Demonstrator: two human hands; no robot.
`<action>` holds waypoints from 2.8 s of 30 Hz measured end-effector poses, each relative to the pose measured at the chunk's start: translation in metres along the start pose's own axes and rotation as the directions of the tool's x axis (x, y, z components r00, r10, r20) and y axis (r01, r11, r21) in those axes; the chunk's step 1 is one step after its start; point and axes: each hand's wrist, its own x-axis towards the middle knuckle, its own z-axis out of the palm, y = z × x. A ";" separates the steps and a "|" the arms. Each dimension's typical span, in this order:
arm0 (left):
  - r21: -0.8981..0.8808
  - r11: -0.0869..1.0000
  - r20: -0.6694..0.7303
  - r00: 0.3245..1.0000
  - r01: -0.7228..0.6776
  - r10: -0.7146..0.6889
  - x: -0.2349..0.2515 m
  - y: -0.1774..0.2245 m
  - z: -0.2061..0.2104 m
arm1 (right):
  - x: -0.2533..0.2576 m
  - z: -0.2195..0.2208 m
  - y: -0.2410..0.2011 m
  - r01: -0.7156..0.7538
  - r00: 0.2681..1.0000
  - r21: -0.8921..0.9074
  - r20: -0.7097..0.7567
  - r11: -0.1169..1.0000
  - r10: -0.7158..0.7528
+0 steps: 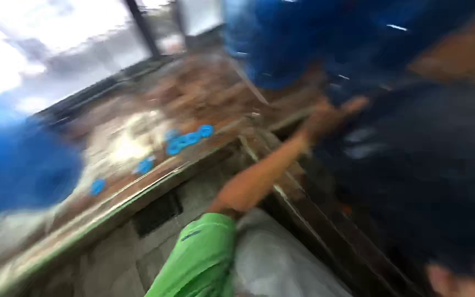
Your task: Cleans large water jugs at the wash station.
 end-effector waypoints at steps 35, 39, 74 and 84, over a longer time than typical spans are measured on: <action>-0.457 0.008 0.204 0.114 0.890 -0.972 -0.099 -0.335 0.235 | 0.066 0.004 -0.002 -0.234 0.957 -0.941 -0.267 0.243 -0.115; -0.236 0.061 0.214 0.113 0.970 -0.970 -0.094 -0.323 0.211 | 0.066 0.012 0.022 -0.177 0.970 -0.964 -0.206 0.200 -0.131; 0.261 0.800 0.039 0.823 0.539 -0.567 0.006 -0.206 0.111 | 0.149 -0.165 -0.035 -0.057 0.998 -0.982 -0.049 0.180 0.046; 0.309 0.788 -0.043 0.835 0.533 -0.548 -0.020 -0.209 0.096 | 0.127 -0.057 0.150 0.158 0.892 -0.952 0.252 0.263 0.375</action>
